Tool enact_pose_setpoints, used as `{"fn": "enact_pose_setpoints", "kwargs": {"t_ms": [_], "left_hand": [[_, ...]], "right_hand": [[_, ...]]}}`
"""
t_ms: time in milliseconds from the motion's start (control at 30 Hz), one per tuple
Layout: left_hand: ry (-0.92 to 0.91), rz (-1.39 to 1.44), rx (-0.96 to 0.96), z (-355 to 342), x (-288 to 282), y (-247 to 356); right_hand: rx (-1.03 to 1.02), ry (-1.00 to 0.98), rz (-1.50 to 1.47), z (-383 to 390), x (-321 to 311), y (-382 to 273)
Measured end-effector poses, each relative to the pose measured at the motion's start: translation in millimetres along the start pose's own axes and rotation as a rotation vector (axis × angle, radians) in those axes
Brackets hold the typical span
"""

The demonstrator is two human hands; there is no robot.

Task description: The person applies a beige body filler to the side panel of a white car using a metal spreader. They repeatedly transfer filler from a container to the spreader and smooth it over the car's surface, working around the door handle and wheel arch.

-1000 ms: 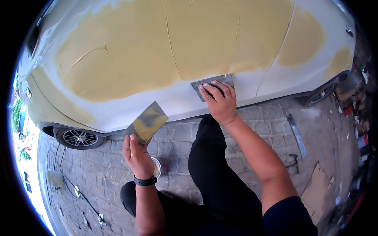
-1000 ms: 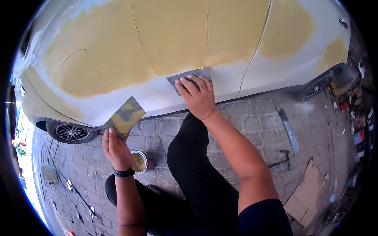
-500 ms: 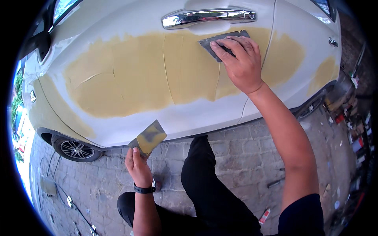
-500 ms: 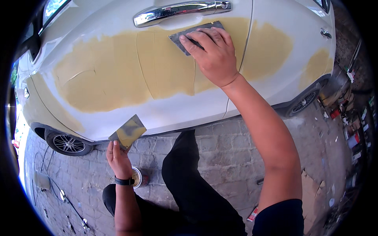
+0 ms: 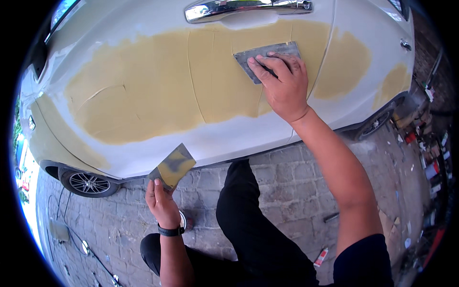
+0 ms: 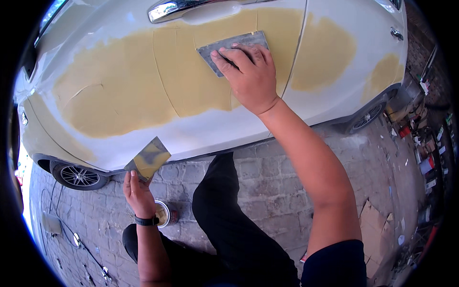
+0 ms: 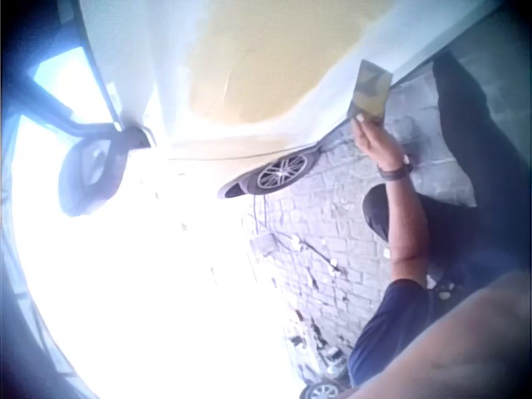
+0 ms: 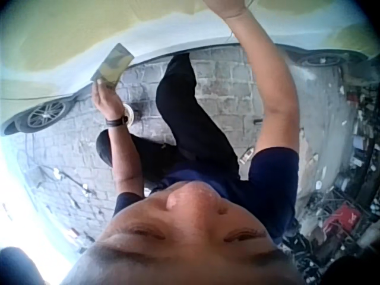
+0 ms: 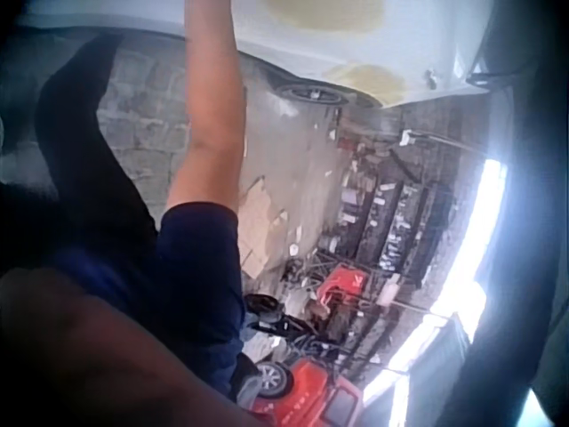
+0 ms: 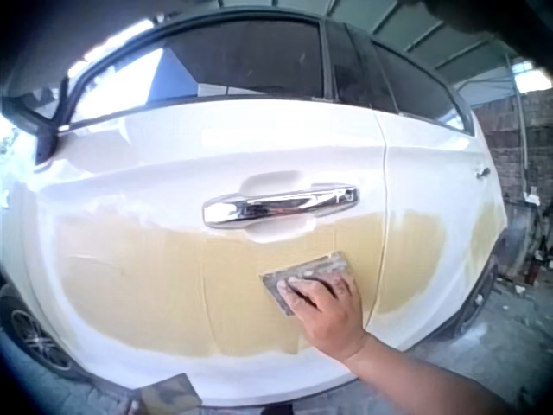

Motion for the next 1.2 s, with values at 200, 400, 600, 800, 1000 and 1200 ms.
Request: {"fn": "enact_pose_setpoints", "kwargs": {"t_ms": [200,400,600,800,1000,1200], "left_hand": [[0.0,-0.024,-0.017,1,-1,-2],[-0.033,-0.021,-0.012,2,-6,-6],[-0.023,0.022,-0.063,10,13,2],[-0.27,0.169,-0.275,33,66,6],[-0.252,-0.175,-0.172,43,78,5],[-0.119,-0.291,0.065,45,81,43]], "right_hand": [[0.096,-0.047,-0.023,68,3,-45],[0.189,-0.087,-0.052,137,9,-87],[0.391,-0.288,-0.34,172,-6,-105],[1.425,0.258,-1.788,123,-59,-110],[1.379,0.287,-2.289,76,-82,-130],[1.166,-0.446,-1.922,65,-82,-146]]}}
Point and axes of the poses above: each hand's wrist, its own z-axis away from the middle knuckle, its own x-axis out of the palm, y = z × x, the point moved 4 cm from there along -z, towards the middle knuckle, and after that the axes turned 5 degrees about -x, right-handed, at the moved point
